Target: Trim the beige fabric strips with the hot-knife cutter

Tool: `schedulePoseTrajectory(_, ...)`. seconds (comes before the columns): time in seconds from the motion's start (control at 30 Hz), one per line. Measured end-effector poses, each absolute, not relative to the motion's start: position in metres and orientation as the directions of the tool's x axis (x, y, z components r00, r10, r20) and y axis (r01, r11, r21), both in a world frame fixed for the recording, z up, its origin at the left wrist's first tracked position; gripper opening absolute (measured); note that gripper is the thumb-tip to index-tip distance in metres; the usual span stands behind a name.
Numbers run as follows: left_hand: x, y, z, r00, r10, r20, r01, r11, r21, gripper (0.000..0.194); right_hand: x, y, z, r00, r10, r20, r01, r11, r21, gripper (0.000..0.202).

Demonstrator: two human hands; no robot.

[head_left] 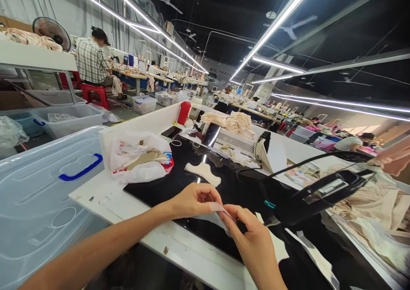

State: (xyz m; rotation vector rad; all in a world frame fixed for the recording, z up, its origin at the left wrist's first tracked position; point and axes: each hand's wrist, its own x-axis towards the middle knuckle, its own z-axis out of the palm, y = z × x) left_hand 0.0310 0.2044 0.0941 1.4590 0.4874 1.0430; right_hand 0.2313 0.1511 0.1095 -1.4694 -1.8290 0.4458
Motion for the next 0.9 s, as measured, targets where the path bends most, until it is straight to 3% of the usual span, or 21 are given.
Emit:
schedulePoseTrajectory(0.13, 0.032, 0.204, 0.096, 0.513, 0.797, 0.32, -0.307, -0.178, 0.935, 0.027, 0.231, 0.147, 0.119, -0.051, 0.958, 0.281, 0.671, 0.241, -0.701, 0.035)
schedulePoseTrajectory(0.23, 0.035, 0.204, 0.095, 0.55, 0.774, 0.314, -0.293, -0.173, 0.94, 0.038, 0.224, 0.145, 0.129, 0.029, 0.969, 0.245, 0.579, 0.183, -0.794, 0.036)
schedulePoseTrajectory(0.33, 0.037, 0.204, 0.093, 0.574, 0.764, 0.293, -0.327, -0.114, 0.938, 0.036, 0.217, 0.142, 0.134, 0.095, 0.974, 0.208, 0.467, 0.141, -0.873, 0.04)
schedulePoseTrajectory(0.53, 0.033, 0.202, 0.101, 0.527, 0.828, 0.191, -0.368, 0.02, 0.93, 0.044, 0.215, 0.139, 0.126, 0.126, 0.97, 0.208, 0.31, 0.16, -0.937, 0.04)
schedulePoseTrajectory(0.73, 0.03, 0.2, 0.107, 0.569, 0.819, 0.075, -0.299, 0.121, 0.946, 0.049, 0.232, 0.137, 0.114, 0.241, 0.957, 0.164, 0.331, 0.077, -0.94, 0.046)
schedulePoseTrajectory(0.83, 0.031, 0.2, 0.105, 0.585, 0.811, 0.012, -0.252, 0.168, 0.953, 0.05, 0.243, 0.136, 0.111, 0.358, 0.895, 0.267, 0.402, 0.11, -0.909, 0.049)
schedulePoseTrajectory(0.9, 0.032, 0.199, 0.104, 0.608, 0.794, -0.017, -0.221, 0.19, 0.957, 0.05, 0.246, 0.134, 0.108, 0.327, 0.88, 0.346, 0.466, 0.168, -0.869, 0.045)
